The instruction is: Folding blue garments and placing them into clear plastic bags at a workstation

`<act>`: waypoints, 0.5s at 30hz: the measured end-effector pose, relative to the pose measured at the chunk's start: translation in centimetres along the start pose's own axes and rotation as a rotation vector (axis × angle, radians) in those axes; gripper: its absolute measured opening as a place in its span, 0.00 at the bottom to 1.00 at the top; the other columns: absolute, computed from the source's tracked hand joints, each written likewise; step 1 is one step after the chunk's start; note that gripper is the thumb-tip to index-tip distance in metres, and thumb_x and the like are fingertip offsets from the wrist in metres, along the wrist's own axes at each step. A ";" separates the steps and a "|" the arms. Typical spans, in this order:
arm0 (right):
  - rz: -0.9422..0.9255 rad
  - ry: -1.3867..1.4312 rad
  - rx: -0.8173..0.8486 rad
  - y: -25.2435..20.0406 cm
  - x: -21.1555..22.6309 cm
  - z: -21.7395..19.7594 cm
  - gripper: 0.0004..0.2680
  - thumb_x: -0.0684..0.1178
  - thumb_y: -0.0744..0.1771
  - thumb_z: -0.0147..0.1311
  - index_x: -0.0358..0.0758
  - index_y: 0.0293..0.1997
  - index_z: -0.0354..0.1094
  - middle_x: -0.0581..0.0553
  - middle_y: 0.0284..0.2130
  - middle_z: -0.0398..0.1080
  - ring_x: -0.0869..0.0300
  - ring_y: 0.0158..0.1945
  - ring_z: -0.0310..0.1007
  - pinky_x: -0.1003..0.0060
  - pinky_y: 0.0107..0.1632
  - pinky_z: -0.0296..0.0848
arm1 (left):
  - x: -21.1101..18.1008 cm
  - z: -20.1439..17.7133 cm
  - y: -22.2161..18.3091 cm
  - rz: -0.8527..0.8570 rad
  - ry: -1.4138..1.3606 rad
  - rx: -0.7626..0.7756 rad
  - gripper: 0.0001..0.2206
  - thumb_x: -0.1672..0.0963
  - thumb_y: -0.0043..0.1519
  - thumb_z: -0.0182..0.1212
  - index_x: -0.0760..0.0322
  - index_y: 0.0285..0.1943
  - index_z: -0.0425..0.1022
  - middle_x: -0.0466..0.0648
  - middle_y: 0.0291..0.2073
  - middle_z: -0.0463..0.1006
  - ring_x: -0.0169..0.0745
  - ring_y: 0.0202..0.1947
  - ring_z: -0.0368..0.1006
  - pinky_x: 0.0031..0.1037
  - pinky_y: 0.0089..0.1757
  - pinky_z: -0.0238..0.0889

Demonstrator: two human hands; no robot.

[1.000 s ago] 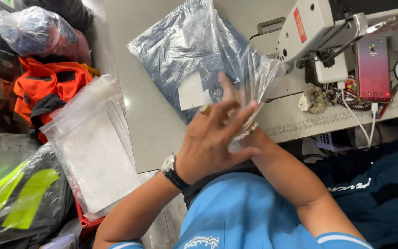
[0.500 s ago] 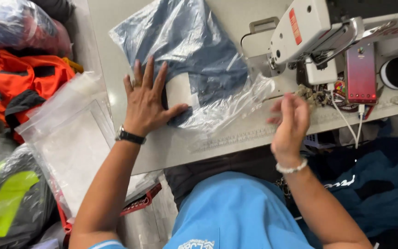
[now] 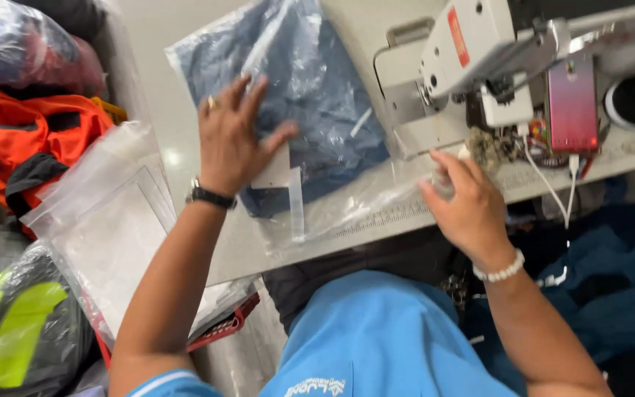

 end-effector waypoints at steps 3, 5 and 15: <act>-0.029 0.155 -0.069 2.2 1.7 -0.3 0.17 0.55 0.70 0.53 0.36 0.63 0.68 0.41 0.44 0.74 0.55 0.41 0.75 0.59 0.42 0.76 | -0.2 -1.6 5.0 0.063 -0.108 -0.212 0.20 0.45 0.72 0.55 0.57 0.65 0.72 0.52 0.57 0.77 0.51 0.53 0.74 0.43 0.51 0.62; 0.014 0.225 -0.064 4.4 2.2 0.2 0.20 0.62 0.71 0.49 0.37 0.63 0.67 0.42 0.46 0.75 0.53 0.43 0.77 0.55 0.45 0.74 | 0.8 -1.3 10.4 0.103 -0.199 -0.277 0.14 0.50 0.74 0.54 0.59 0.61 0.76 0.51 0.53 0.79 0.54 0.53 0.75 0.45 0.49 0.64; 0.001 0.213 0.058 3.9 1.9 4.5 0.19 0.62 0.70 0.46 0.38 0.60 0.67 0.52 0.20 0.66 0.63 0.19 0.66 0.70 0.19 0.66 | 6.2 14.4 24.4 -0.300 -0.325 0.301 0.15 0.44 0.56 0.61 0.47 0.45 0.83 0.47 0.38 0.83 0.50 0.41 0.77 0.41 0.46 0.66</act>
Point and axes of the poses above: each hand's wrist, its own y-axis towards the middle knuckle, its own z-axis out of the palm, x = y × z, the point moved 10 cm from there along y, towards the middle knuckle
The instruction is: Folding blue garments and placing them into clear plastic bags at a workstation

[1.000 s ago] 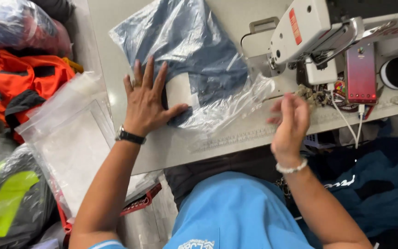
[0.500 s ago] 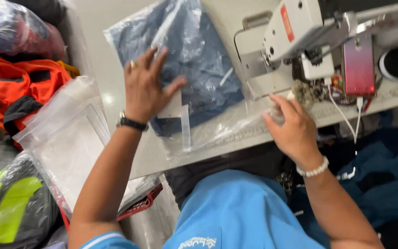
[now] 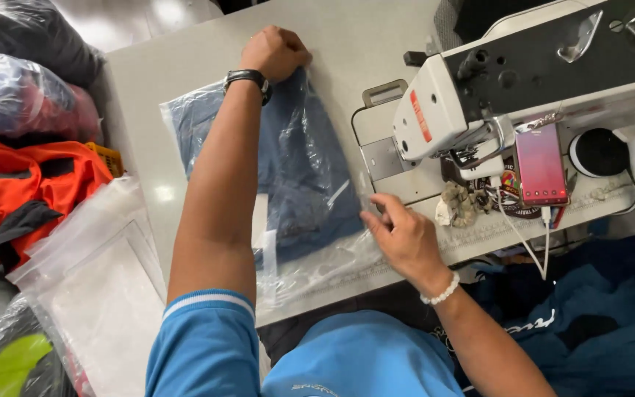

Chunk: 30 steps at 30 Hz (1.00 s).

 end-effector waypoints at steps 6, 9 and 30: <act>-0.187 -0.128 -0.128 -1.1 0.6 -0.7 0.19 0.52 0.71 0.51 0.36 0.71 0.59 0.53 0.15 0.64 0.67 0.13 0.53 0.71 0.14 0.54 | 3.1 -0.2 1.3 -0.088 0.049 -0.384 0.15 0.45 0.57 0.68 0.52 0.39 0.77 0.47 0.36 0.82 0.54 0.40 0.78 0.47 0.39 0.67; -0.174 -0.285 -0.191 -1.8 0.1 -1.3 0.18 0.49 0.68 0.60 0.39 0.66 0.66 0.52 0.21 0.63 0.64 0.19 0.57 0.69 0.20 0.58 | 0.1 -2.7 -2.6 0.083 0.104 -0.693 0.16 0.45 0.56 0.71 0.51 0.41 0.72 0.45 0.38 0.79 0.56 0.40 0.76 0.47 0.40 0.66; -0.552 -0.205 -0.273 -9.3 4.1 -4.3 0.07 0.37 0.70 0.65 0.25 0.51 0.75 0.29 0.49 0.74 0.42 0.52 0.75 0.47 0.57 0.71 | -3.7 -7.3 -47.3 0.210 0.136 -0.611 0.23 0.44 0.63 0.67 0.61 0.56 0.74 0.55 0.51 0.72 0.52 0.50 0.71 0.40 0.48 0.62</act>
Point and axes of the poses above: each hand's wrist, its own y-axis towards the middle knuckle, its own z-axis out of the palm, x = y × z, the point moved 10 cm from there along y, towards the middle knuckle
